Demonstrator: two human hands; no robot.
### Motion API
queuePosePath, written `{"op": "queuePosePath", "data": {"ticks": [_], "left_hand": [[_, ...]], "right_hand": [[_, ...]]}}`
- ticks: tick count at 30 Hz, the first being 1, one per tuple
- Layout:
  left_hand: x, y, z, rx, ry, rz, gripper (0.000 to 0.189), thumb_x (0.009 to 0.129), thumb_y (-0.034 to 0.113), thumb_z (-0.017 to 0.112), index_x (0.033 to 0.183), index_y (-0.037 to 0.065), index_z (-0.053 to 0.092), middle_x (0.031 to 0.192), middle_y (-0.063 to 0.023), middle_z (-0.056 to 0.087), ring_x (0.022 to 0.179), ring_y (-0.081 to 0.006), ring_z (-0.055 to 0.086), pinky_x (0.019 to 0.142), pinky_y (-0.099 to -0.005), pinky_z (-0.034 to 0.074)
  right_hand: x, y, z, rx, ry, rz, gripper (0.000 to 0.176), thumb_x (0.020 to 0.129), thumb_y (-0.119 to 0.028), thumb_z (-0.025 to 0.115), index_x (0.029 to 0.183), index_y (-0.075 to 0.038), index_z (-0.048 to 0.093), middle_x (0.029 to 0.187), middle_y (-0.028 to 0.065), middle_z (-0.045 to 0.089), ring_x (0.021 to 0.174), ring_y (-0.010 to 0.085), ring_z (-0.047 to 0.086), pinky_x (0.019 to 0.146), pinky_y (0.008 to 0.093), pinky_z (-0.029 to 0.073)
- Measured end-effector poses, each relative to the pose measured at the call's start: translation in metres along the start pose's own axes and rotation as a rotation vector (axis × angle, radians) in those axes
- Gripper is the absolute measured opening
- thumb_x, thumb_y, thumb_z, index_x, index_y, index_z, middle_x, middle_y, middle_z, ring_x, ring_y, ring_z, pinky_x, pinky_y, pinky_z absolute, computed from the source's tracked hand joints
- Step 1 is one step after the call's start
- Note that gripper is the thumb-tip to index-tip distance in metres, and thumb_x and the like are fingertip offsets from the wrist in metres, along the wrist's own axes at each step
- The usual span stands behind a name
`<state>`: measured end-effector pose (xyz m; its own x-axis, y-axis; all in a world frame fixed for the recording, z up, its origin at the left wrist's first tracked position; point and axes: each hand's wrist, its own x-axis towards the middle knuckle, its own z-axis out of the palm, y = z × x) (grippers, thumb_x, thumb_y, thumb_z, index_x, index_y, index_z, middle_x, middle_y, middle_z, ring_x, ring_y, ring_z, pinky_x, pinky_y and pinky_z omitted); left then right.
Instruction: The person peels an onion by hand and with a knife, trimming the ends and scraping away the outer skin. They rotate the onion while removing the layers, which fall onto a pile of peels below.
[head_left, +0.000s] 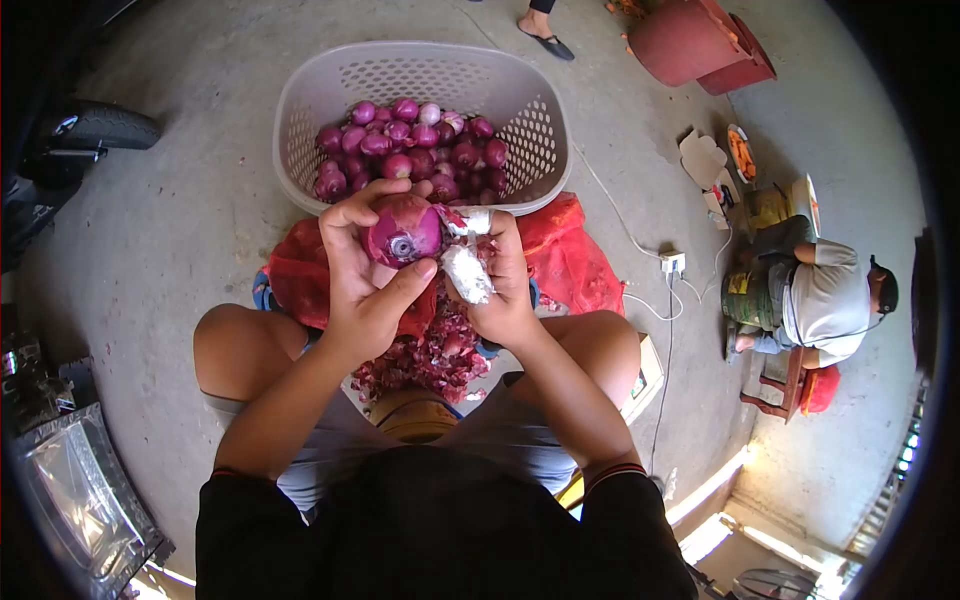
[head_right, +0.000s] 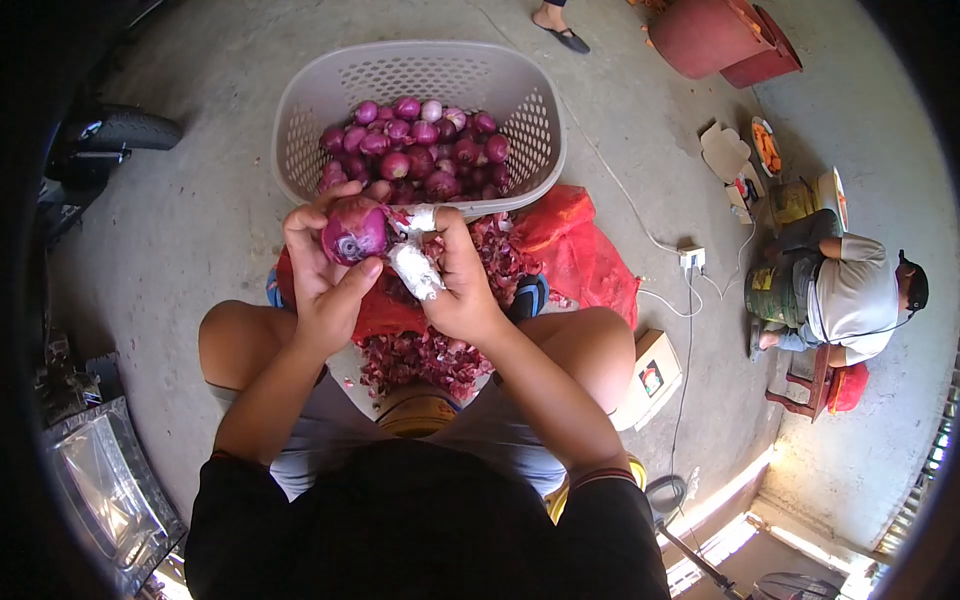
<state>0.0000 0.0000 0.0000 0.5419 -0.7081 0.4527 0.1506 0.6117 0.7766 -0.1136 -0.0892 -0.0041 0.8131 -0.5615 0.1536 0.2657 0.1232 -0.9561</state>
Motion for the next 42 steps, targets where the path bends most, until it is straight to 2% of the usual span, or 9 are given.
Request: {"op": "queuePosePath", "data": {"ticks": [5,8,14,17,20,23,27,33,42], "left_hand": [[0.004,0.006,-0.002,-0.027,0.074,-0.061,0.062,0.080,-0.006,0.059,0.129,0.011,0.026,0.135,-0.0136,0.031,0.115,-0.0196,0.045,0.100,-0.0362,0.035],[0.003,0.006,-0.004,-0.120,0.131,-0.187,0.058,0.081,-0.006,0.058,0.129,0.010,0.029,0.134,-0.0124,0.033,0.115,-0.0194,0.045,0.100,-0.0356,0.035],[0.005,0.010,-0.002,-0.184,0.108,-0.181,0.054,0.081,-0.007,0.057,0.127,0.009,0.033,0.130,-0.0110,0.038,0.117,-0.0202,0.045,0.099,-0.0359,0.037],[0.004,0.009,-0.001,-0.121,0.144,-0.161,0.054,0.079,-0.009,0.060,0.124,0.008,0.035,0.128,-0.0112,0.039,0.117,-0.0202,0.046,0.098,-0.0350,0.039],[0.005,0.007,-0.001,-0.048,0.132,-0.125,0.055,0.076,-0.011,0.063,0.121,0.007,0.037,0.127,-0.0114,0.040,0.116,-0.0202,0.046,0.098,-0.0340,0.039],[0.005,0.006,-0.003,-0.007,0.125,-0.091,0.054,0.075,-0.011,0.065,0.119,0.007,0.038,0.126,-0.0116,0.040,0.117,-0.0202,0.046,0.098,-0.0341,0.040],[0.005,0.006,-0.003,-0.028,0.136,-0.102,0.054,0.075,-0.010,0.065,0.118,0.006,0.038,0.125,-0.0115,0.041,0.117,-0.0201,0.046,0.098,-0.0340,0.040],[0.006,0.007,-0.002,-0.055,0.142,-0.125,0.053,0.075,-0.010,0.065,0.118,0.006,0.038,0.124,-0.0111,0.042,0.116,-0.0200,0.047,0.098,-0.0339,0.040],[0.006,0.006,-0.002,-0.054,0.127,-0.139,0.052,0.076,-0.010,0.065,0.118,0.007,0.039,0.123,-0.0109,0.042,0.115,-0.0199,0.047,0.097,-0.0335,0.040]], "right_hand": [[0.008,0.001,0.002,-0.164,-0.008,-0.163,0.031,0.086,-0.003,0.057,0.113,-0.004,0.043,0.103,0.0064,0.051,0.092,0.0116,0.050,0.082,0.0261,0.041],[0.011,0.005,0.001,-0.268,0.003,-0.259,0.030,0.086,-0.003,0.057,0.113,-0.003,0.043,0.102,0.0064,0.051,0.091,0.0120,0.050,0.082,0.0264,0.042],[0.010,-0.002,-0.007,-0.091,0.128,-0.070,0.029,0.086,-0.003,0.057,0.112,-0.003,0.043,0.101,0.0061,0.050,0.091,0.0113,0.050,0.081,0.0260,0.042],[0.009,-0.002,-0.009,-0.102,0.100,-0.112,0.036,0.083,-0.005,0.062,0.113,-0.003,0.042,0.103,0.0074,0.052,0.090,0.0146,0.052,0.080,0.0282,0.043],[0.007,-0.003,-0.010,-0.361,0.022,-0.213,0.043,0.079,-0.007,0.066,0.115,-0.003,0.042,0.104,0.0108,0.052,0.091,0.0190,0.055,0.079,0.0309,0.044],[0.007,0.000,-0.012,-0.437,-0.020,-0.246,0.044,0.079,-0.008,0.066,0.115,-0.002,0.042,0.105,0.0118,0.052,0.090,0.0196,0.055,0.079,0.0315,0.044],[0.007,0.002,-0.015,-0.494,-0.035,-0.278,0.046,0.078,-0.010,0.068,0.116,-0.003,0.042,0.094,0.0123,0.056,0.077,0.0246,0.059,0.071,0.0331,0.047],[0.013,-0.001,-0.016,-0.631,-0.031,-0.452,0.047,0.076,-0.011,0.069,0.115,-0.004,0.043,0.096,0.0162,0.060,0.079,0.0340,0.061,0.066,0.0376,0.048],[0.011,-0.002,-0.022,-0.619,-0.090,-0.367,0.046,0.076,-0.010,0.068,0.115,-0.005,0.044,0.099,0.0176,0.059,0.081,0.0354,0.061,0.069,0.0375,0.048]]}}
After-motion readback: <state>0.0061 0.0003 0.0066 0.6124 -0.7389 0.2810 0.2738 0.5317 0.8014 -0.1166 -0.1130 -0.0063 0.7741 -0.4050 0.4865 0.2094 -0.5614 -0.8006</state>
